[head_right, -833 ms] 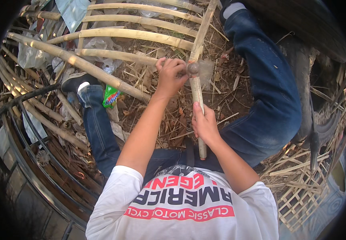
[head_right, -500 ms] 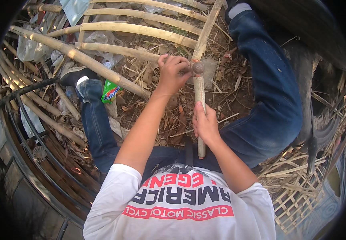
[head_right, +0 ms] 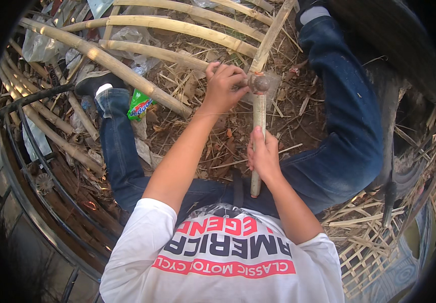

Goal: The person assembles a small bamboo lattice structure by hammering nails through overlapping bamboo slats, then picks up the structure to check it.

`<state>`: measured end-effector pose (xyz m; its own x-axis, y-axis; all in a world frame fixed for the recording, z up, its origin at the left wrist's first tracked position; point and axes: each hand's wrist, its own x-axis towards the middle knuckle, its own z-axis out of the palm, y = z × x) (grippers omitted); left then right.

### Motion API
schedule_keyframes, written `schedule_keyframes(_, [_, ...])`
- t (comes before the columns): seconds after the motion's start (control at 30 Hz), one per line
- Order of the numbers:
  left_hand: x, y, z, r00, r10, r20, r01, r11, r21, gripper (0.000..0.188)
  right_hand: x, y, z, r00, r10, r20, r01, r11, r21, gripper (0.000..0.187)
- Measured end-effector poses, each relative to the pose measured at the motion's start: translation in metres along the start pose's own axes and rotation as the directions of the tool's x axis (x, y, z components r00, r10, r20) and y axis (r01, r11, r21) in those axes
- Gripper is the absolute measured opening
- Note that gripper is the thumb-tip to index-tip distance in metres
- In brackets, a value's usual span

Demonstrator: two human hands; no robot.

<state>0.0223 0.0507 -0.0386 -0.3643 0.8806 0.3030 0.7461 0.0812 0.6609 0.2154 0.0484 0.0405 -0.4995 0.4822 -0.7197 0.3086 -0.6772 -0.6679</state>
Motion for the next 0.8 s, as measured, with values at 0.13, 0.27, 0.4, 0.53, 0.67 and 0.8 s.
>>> schedule_keyframes(0.13, [-0.0013,-0.0013,-0.001,1.0,0.002,-0.01,-0.002,1.0,0.004,0.02,0.0014,0.0009,0.0023,1.0,0.006,-0.005,-0.007,0.999,-0.038,0.044])
schedule_keyframes(0.27, [-0.0007,-0.0017,0.0003,1.0,0.003,-0.025,-0.004,1.0,-0.021,0.02,-0.0008,0.0028,0.0004,0.999,-0.016,-0.03,0.016,0.999,-0.03,0.044])
schedule_keyframes(0.4, [-0.0013,-0.003,0.0007,1.0,0.014,-0.027,-0.014,1.0,-0.025,0.02,0.0019,0.0028,0.0009,1.0,0.009,-0.028,-0.01,0.998,-0.063,0.045])
schedule_keyframes(0.53, [-0.0036,-0.004,-0.0003,1.0,0.001,-0.02,-0.001,1.0,-0.009,0.022,-0.0007,0.0068,0.002,1.0,-0.012,-0.028,0.009,0.996,-0.09,0.048])
schedule_keyframes(0.67, [-0.0035,-0.006,0.0025,0.999,0.015,-0.042,-0.016,1.0,-0.013,0.022,-0.0013,0.0057,0.001,1.0,0.004,-0.003,-0.004,0.996,-0.089,0.048])
schedule_keyframes(0.8, [-0.0051,-0.0072,0.0006,1.0,0.011,-0.014,-0.011,0.999,-0.03,0.021,-0.0027,0.0061,0.005,0.999,0.009,-0.045,-0.015,0.99,-0.137,0.048])
